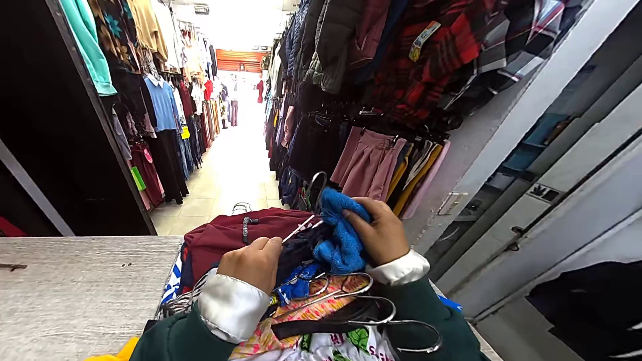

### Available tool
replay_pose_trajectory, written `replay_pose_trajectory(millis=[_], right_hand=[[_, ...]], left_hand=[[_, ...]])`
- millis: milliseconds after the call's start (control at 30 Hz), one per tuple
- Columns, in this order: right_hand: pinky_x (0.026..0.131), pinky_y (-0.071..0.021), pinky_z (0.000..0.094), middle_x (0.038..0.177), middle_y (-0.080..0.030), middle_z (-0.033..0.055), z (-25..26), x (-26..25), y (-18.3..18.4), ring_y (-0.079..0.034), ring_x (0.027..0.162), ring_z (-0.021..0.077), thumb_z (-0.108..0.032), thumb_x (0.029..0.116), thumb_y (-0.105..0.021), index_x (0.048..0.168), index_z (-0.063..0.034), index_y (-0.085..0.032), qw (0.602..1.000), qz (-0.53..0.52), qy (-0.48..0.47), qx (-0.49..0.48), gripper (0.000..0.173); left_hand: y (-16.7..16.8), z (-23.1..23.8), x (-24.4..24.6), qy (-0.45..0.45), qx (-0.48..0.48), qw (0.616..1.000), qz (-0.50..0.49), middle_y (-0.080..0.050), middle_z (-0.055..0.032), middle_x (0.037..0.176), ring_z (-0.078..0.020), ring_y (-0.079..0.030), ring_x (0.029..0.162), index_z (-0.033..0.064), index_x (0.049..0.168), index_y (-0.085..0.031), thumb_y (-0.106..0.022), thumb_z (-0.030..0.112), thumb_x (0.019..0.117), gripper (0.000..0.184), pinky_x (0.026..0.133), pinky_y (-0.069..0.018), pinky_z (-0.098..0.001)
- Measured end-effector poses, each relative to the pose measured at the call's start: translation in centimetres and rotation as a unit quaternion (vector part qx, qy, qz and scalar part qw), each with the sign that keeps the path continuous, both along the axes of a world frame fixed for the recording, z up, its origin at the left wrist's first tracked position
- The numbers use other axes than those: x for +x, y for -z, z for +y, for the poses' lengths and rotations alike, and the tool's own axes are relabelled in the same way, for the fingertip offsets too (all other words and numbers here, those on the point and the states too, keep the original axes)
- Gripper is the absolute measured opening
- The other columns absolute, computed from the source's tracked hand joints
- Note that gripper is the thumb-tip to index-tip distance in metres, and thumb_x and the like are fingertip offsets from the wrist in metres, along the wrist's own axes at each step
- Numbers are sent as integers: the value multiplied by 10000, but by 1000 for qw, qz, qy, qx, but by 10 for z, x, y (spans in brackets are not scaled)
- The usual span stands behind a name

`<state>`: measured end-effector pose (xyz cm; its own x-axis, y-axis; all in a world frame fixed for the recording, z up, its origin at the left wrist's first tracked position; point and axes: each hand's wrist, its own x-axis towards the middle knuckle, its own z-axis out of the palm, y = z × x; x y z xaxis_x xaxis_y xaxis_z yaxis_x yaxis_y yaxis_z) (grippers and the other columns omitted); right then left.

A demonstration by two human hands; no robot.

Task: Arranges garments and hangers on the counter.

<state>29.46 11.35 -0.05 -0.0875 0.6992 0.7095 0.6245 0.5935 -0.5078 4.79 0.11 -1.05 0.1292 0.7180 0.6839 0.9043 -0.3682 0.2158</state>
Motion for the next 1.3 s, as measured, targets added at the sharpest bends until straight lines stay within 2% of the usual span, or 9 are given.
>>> replay_pose_trajectory(millis=[100,267,400,467,567,733,833,1233,1300], right_hand=[[816,-591,393,1119,-683,53,-26,-21,-10,-678,974,153,-264,961,-662,1231,-109,-669,992,58,-116,-3,312],[757,-617,269,1050,-710,-69,-47,-23,-30,-698,879,41,-219,1011,-615,1275,-180,-622,951,251,-180,28,268],[987,-540,338,1320,-584,26,-46,-13,-20,-576,1218,160,-145,911,-700,1183,-193,-731,956,12,-202,213,278],[1044,-466,358,1256,-612,24,-43,-19,-16,-534,1241,179,-152,902,-703,1012,-234,-789,931,-94,-214,280,161],[1023,-482,343,1225,-609,34,-42,-22,-15,-553,1207,170,-124,924,-685,1104,-230,-779,935,-60,-168,306,229],[944,-541,312,1260,-602,18,-44,-28,-15,-592,1154,136,-175,972,-636,1326,-230,-681,966,48,-156,200,362],[897,-588,348,1227,-660,-11,-43,-17,-25,-657,1093,114,-214,1014,-601,1284,-168,-649,970,155,-137,128,278],[952,-531,339,1273,-593,36,-38,-13,-13,-584,1158,162,-219,949,-678,1294,-287,-708,971,17,-136,198,353],[960,-536,367,1259,-634,61,-33,-11,-13,-614,1148,166,-240,1016,-582,1318,-156,-670,983,54,-106,139,326]], left_hand=[[-1,-3,4,18,16,1000,0,-762,-142,903,-309,-757,738,29,1021,-781,-602,71,961,194,597,-605,-473],[9,-1,10,51,120,991,41,-735,-122,775,-256,-716,592,14,946,-778,-630,37,889,160,487,-574,-401],[12,-2,16,34,162,984,61,-732,-116,745,-233,-699,551,12,885,-773,-621,23,857,155,450,-544,-366],[12,-2,14,32,162,984,64,-716,-113,730,-230,-694,549,17,835,-753,-617,31,858,139,445,-540,-367],[9,-3,14,32,165,983,70,-742,-112,760,-230,-708,566,12,909,-777,-612,27,856,174,462,-549,-355],[11,0,12,29,161,984,63,-744,-107,769,-226,-712,577,25,913,-779,-612,35,872,172,469,-554,-355],[12,0,13,34,163,984,63,-737,-103,751,-225,-700,552,24,903,-782,-622,35,861,166,451,-545,-359],[10,-4,17,39,137,988,58,-733,-126,757,-250,-703,558,-1,902,-767,-632,3,839,149,450,-543,-378],[10,-5,16,38,127,989,61,-735,-126,764,-252,-708,567,1,905,-766,-641,0,841,141,458,-550,-384]])
